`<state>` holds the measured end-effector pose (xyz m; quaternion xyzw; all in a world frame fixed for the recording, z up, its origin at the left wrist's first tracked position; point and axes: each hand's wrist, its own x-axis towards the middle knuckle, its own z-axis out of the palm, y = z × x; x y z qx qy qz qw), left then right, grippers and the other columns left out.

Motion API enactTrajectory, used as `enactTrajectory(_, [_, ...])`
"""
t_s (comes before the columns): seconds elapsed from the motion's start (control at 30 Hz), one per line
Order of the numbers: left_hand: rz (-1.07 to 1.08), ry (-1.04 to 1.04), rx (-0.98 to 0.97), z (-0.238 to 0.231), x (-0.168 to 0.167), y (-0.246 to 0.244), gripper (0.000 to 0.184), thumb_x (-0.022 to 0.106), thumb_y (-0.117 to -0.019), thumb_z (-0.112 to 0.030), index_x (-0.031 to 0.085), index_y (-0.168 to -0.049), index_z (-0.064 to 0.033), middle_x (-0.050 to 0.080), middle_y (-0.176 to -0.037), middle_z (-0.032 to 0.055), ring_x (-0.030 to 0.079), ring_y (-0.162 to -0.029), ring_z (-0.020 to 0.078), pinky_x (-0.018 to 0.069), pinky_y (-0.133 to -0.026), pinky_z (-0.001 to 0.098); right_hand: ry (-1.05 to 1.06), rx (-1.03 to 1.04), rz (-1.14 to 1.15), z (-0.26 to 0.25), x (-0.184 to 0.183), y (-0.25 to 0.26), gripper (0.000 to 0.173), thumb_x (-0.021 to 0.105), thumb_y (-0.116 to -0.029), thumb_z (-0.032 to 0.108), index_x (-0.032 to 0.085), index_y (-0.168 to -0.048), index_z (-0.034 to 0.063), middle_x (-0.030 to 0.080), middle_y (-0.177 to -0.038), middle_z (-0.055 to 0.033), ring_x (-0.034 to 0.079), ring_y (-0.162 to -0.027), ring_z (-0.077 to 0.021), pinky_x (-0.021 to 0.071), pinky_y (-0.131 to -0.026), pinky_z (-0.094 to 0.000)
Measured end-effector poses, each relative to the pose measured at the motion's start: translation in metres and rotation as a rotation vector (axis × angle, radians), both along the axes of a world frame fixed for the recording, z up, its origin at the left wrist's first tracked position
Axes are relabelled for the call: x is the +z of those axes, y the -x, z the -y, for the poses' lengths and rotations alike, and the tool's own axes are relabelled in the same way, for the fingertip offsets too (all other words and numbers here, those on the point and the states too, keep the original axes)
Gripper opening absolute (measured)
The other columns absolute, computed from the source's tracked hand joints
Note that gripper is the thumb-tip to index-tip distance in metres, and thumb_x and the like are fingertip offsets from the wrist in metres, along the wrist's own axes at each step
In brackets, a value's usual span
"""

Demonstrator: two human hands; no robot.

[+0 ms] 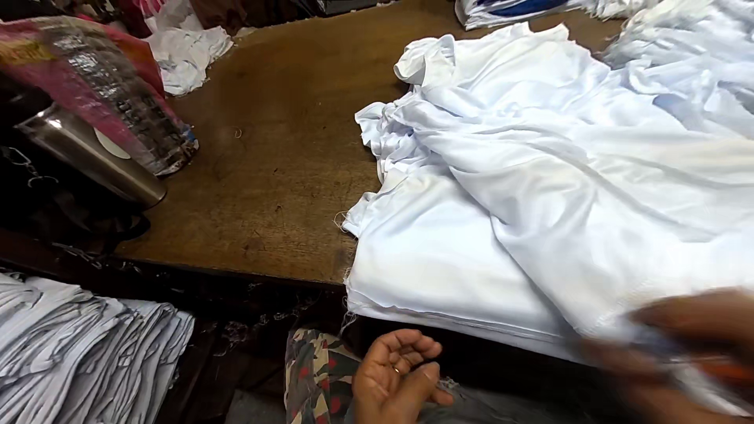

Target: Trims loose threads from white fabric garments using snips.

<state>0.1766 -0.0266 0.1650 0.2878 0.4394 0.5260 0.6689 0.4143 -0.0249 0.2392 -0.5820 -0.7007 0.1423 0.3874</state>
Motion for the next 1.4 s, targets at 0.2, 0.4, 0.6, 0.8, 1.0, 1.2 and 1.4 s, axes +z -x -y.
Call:
enactTrajectory(0.2, [0.172, 0.11, 0.065, -0.011, -0.006, 0.008, 0.031, 0.05, -0.097, 0.007, 0.053, -0.128, 0.0096, 0.068, -0.121, 0.0234, 0.071, -0.106, 0.0303, 0.0618, -0.079, 0.0417, -0.395, 0.091, 0.51, -0.038, -0.092, 0.044, 0.021, 0.051, -0.1005, 0.019, 0.068, -0.097, 0.0065, 0.063, -0.078, -0.012, 0.062, -0.064, -0.0289, 0.0433, -0.047, -0.0397])
enactTrajectory(0.4, [0.268, 0.109, -0.078, -0.011, -0.007, 0.006, 0.024, 0.049, -0.1002, 0.004, 0.06, -0.122, 0.0075, 0.07, -0.118, 0.0242, 0.072, -0.104, 0.0309, 0.0621, -0.078, 0.0407, -0.2, 0.307, 0.222, -0.041, -0.078, 0.014, 0.023, 0.05, -0.1003, 0.023, 0.065, -0.09, 0.0092, 0.06, -0.073, -0.0077, 0.058, -0.062, -0.0197, 0.0434, -0.049, -0.0366])
enactTrajectory(0.6, [0.283, 0.169, -0.051, -0.019, -0.013, 0.002, 0.026, 0.051, -0.1011, -0.002, 0.064, -0.122, 0.0072, 0.069, -0.119, 0.0219, 0.071, -0.104, 0.0292, 0.0606, -0.084, 0.0423, -0.271, 0.208, 0.471, -0.036, -0.085, 0.026, 0.027, 0.056, -0.0992, 0.032, 0.065, -0.1, 0.0064, 0.062, -0.081, -0.0123, 0.062, -0.064, -0.0288, 0.0444, -0.046, -0.0408])
enactTrajectory(0.8, [0.27, 0.206, 0.015, -0.023, -0.009, 0.008, 0.017, 0.055, -0.1016, -0.004, 0.069, -0.104, 0.0053, 0.072, -0.103, 0.0191, 0.072, -0.096, 0.0276, 0.0605, -0.085, 0.0428, -0.386, 0.155, 0.449, -0.042, -0.095, 0.031, 0.022, 0.048, -0.0994, 0.017, 0.067, -0.095, 0.0067, 0.064, -0.079, -0.0115, 0.062, -0.064, -0.0269, 0.0424, -0.046, -0.0393])
enactTrajectory(1.0, [0.58, 0.141, -0.091, -0.014, -0.013, 0.003, 0.022, 0.06, -0.0943, 0.002, 0.066, -0.115, 0.0041, 0.071, -0.114, 0.024, 0.072, -0.106, 0.0342, 0.0613, -0.084, 0.0491, 0.1, 0.481, 0.022, -0.028, -0.042, -0.024, 0.021, 0.061, -0.0981, 0.017, 0.066, -0.095, -0.0039, 0.065, -0.08, -0.0188, 0.061, -0.07, -0.0249, 0.0497, -0.061, -0.0395])
enactTrajectory(1.2, [0.583, 0.168, 0.007, -0.02, -0.005, -0.003, 0.014, 0.058, -0.0993, -0.001, 0.069, -0.106, 0.0059, 0.072, -0.103, 0.0227, 0.075, -0.09, 0.028, 0.0635, -0.076, 0.0425, 0.237, 0.464, 0.129, -0.001, -0.01, -0.063, 0.021, 0.056, -0.0949, 0.003, 0.063, -0.093, -0.0167, 0.065, -0.084, -0.033, 0.064, -0.073, -0.0406, 0.0509, -0.07, -0.049])
enactTrajectory(1.4, [0.282, 0.173, 0.116, -0.018, 0.001, -0.008, 0.034, 0.065, -0.0922, 0.009, 0.054, -0.125, 0.0095, 0.072, -0.091, 0.0219, 0.075, -0.078, 0.0288, 0.0647, -0.067, 0.0451, 0.359, 0.408, 0.253, 0.003, -0.014, -0.056, 0.02, 0.056, -0.0949, 0.003, 0.063, -0.101, -0.0149, 0.065, -0.089, -0.033, 0.066, -0.079, -0.046, 0.0529, -0.069, -0.0567])
